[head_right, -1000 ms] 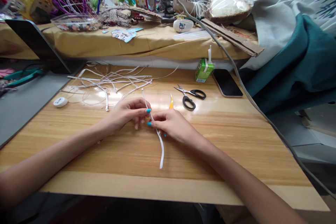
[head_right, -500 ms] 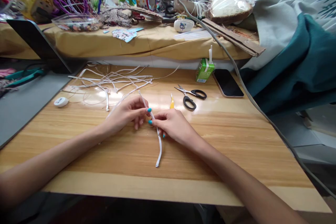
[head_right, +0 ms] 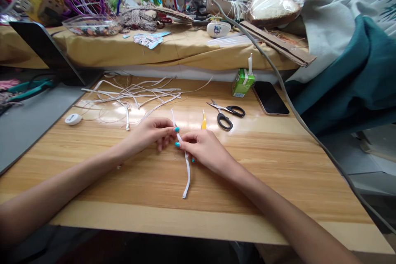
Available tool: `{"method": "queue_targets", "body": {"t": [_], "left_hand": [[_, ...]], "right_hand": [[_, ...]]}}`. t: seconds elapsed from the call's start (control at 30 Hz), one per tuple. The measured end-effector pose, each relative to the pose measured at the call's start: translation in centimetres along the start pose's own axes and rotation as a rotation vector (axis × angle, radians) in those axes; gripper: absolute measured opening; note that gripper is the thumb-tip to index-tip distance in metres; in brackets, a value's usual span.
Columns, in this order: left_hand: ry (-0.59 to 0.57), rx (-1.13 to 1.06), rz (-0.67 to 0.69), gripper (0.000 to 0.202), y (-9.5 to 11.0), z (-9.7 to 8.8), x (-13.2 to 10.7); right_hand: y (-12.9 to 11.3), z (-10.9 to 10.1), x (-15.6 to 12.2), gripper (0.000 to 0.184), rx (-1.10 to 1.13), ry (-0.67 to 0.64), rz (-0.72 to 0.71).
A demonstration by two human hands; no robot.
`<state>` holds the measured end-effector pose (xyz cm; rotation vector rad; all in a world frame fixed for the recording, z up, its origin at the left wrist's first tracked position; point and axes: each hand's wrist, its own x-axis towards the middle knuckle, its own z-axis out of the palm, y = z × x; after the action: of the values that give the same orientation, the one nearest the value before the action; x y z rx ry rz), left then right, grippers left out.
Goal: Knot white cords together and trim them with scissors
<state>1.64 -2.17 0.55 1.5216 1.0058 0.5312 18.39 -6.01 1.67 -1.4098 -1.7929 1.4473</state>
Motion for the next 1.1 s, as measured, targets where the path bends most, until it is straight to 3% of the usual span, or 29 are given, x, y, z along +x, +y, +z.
{"method": "queue_targets", "body": {"t": [0.1, 0.3, 0.63, 0.87, 1.1], "left_hand": [[-0.005, 0.014, -0.005, 0.023, 0.0, -0.2, 0.0], [0.051, 0.002, 0.049, 0.023, 0.1, -0.1, -0.3], [0.136, -0.181, -0.029, 0.021, 1.1, 0.6, -0.7], [0.175, -0.181, -0.044, 0.022, 1.0, 0.8, -0.8], [0.203, -0.17, -0.053, 0.026, 0.9, 1.1, -0.9]], "right_hand": [[-0.2, 0.2, -0.1, 0.022, -0.078, 0.031, -0.04], [-0.9, 0.6, -0.4, 0.017, -0.28, 0.254, -0.159], [-0.4, 0.7, -0.4, 0.017, -0.539, 0.258, -0.292], [-0.4, 1.4, -0.7, 0.019, -0.728, 0.284, -0.37], [-0.3, 2.4, -0.9, 0.033, -1.14, 0.343, -0.34]]}}
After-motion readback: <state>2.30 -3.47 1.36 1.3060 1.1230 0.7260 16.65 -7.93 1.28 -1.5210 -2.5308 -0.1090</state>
